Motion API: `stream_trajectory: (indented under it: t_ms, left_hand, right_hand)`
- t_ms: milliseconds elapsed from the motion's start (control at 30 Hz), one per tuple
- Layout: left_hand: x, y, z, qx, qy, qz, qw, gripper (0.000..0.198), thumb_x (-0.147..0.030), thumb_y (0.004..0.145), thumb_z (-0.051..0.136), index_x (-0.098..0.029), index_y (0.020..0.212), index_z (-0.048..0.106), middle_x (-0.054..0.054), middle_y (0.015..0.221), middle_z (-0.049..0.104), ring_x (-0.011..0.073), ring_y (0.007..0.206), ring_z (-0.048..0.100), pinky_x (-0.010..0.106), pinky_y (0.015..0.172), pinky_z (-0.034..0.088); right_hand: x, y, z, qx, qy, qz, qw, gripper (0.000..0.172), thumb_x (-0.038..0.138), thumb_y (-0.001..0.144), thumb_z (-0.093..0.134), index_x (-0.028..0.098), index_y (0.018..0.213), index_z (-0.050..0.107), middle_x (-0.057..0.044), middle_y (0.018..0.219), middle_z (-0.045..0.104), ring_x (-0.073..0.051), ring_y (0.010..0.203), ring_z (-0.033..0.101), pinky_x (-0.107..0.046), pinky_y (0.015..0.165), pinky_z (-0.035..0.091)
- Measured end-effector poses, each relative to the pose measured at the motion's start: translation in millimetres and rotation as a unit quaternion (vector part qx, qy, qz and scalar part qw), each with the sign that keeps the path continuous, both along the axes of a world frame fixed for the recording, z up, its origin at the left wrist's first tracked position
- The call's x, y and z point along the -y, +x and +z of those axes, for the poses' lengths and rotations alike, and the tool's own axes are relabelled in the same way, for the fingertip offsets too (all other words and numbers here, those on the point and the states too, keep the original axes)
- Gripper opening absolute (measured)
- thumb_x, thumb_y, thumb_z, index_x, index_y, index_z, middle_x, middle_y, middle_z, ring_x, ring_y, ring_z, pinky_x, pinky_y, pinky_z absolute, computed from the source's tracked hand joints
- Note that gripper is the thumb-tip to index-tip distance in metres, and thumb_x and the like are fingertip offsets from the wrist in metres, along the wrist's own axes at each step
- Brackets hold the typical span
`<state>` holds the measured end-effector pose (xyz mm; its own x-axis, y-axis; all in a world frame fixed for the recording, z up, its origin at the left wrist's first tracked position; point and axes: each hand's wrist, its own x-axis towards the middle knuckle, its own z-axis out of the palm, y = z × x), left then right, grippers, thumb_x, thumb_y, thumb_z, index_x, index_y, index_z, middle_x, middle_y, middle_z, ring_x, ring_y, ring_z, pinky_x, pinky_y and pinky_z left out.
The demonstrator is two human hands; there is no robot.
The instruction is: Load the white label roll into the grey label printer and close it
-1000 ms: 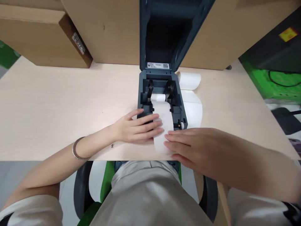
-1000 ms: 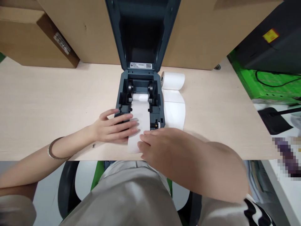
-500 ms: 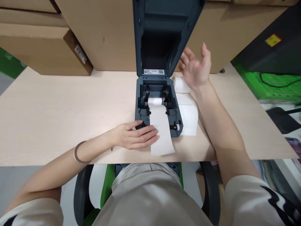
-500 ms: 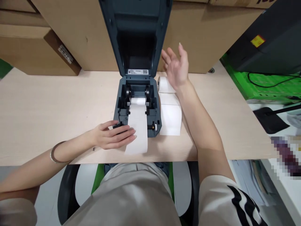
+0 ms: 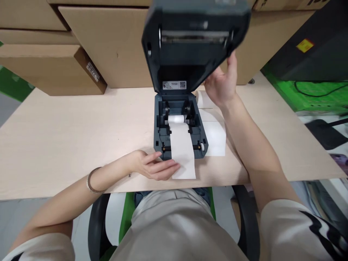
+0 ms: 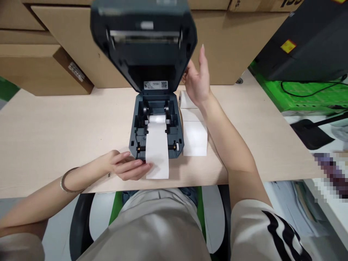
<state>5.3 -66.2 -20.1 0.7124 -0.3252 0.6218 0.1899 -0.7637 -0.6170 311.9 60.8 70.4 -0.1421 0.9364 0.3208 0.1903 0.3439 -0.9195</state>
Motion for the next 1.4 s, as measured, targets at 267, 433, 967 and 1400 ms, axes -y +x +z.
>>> stream_trajectory:
  t_ms: [267, 433, 967, 1400]
  left_hand:
    - [-5.6, 7.7, 1.2, 0.127, 0.101, -0.017, 0.987, 0.049, -0.026, 0.077, 0.09, -0.049, 0.116, 0.073, -0.014, 0.151, 0.058, 0.0185, 0.154, 0.048, 0.032, 0.133, 0.044]
    - [-3.4, 7.1, -2.6, 0.12, 0.032, -0.028, 0.992, 0.053, -0.034, 0.085, 0.084, -0.05, 0.131, 0.063, -0.009, 0.159, 0.054, 0.0218, 0.162, 0.04, 0.045, 0.142, 0.029]
    - [-14.9, 4.8, 11.1, 0.085, -0.252, 0.012, 0.964, 0.074, -0.055, 0.104, 0.066, -0.023, 0.165, 0.041, 0.007, 0.131, 0.079, 0.0223, 0.137, 0.069, 0.038, 0.123, 0.054]
    - [-16.6, -0.4, 9.7, 0.067, -0.271, 0.027, 0.96, 0.082, -0.06, 0.094, 0.076, -0.034, 0.164, 0.042, 0.005, 0.132, 0.078, 0.0246, 0.129, 0.073, 0.043, 0.116, 0.061]
  right_hand:
    - [13.9, -0.4, 11.6, 0.013, 0.021, 0.111, 0.994, 0.048, 0.077, 0.078, 0.071, 0.03, 0.086, 0.071, -0.001, 0.135, 0.073, -0.033, 0.148, 0.052, -0.055, 0.133, 0.031]
    - [20.6, 2.3, 16.8, 0.16, 0.019, 0.172, 0.972, 0.077, 0.066, 0.065, 0.093, 0.033, 0.131, 0.07, -0.004, 0.156, 0.06, -0.036, 0.157, 0.043, -0.055, 0.134, 0.03]
    - [31.0, 7.1, 26.6, 0.342, 0.026, 0.208, 0.916, 0.145, 0.081, 0.056, 0.09, 0.034, 0.174, 0.02, -0.004, 0.176, 0.032, -0.037, 0.168, 0.021, -0.054, 0.141, 0.019]
    - [45.6, 5.8, 35.7, 0.357, 0.022, 0.197, 0.913, 0.131, 0.075, 0.063, 0.091, 0.042, 0.172, 0.026, 0.006, 0.18, 0.024, -0.042, 0.17, 0.015, -0.062, 0.141, 0.016]
